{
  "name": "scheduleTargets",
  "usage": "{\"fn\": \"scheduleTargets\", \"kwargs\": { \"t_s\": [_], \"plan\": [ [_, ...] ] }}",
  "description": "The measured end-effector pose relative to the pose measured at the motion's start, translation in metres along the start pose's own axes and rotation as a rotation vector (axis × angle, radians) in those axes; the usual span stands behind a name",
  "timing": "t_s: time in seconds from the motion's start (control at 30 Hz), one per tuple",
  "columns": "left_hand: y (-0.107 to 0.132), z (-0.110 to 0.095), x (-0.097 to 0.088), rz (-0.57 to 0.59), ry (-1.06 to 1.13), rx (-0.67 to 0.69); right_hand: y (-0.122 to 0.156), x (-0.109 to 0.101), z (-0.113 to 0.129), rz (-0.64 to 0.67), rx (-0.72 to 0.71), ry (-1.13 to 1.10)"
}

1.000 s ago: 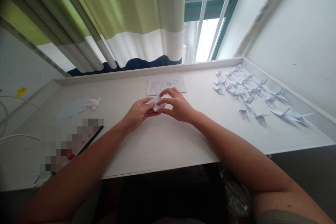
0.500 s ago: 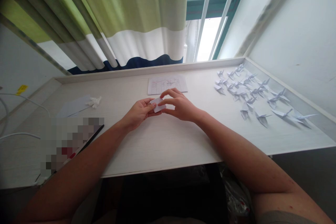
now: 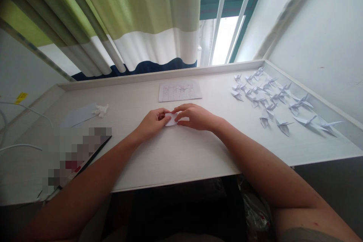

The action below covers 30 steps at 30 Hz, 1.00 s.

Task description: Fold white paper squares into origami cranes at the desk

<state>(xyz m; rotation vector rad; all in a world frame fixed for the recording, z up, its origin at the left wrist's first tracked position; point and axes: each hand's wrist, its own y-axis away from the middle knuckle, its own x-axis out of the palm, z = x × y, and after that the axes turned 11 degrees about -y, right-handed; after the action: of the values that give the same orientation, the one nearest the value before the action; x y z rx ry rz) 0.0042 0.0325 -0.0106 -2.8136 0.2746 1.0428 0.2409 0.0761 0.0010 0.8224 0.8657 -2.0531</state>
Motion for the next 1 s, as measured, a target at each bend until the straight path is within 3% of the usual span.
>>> {"fn": "scheduleTargets", "kwargs": {
  "t_s": [0.2,0.43,0.8,1.0],
  "plan": [
    [0.003,-0.003,-0.005,-0.103,-0.341,0.146,0.000,0.000,0.001,0.091,0.053,0.001],
    [0.006,-0.008,-0.013,0.125,-0.463,0.371,-0.002,0.003,-0.003,0.061,0.052,0.037],
    [0.007,-0.010,-0.021,0.198,-0.513,0.369,-0.002,0.004,-0.003,0.046,0.028,0.005],
    [0.005,-0.009,-0.021,0.166,-0.461,0.364,-0.003,0.009,-0.003,0.010,0.035,-0.009]
  ]
}}
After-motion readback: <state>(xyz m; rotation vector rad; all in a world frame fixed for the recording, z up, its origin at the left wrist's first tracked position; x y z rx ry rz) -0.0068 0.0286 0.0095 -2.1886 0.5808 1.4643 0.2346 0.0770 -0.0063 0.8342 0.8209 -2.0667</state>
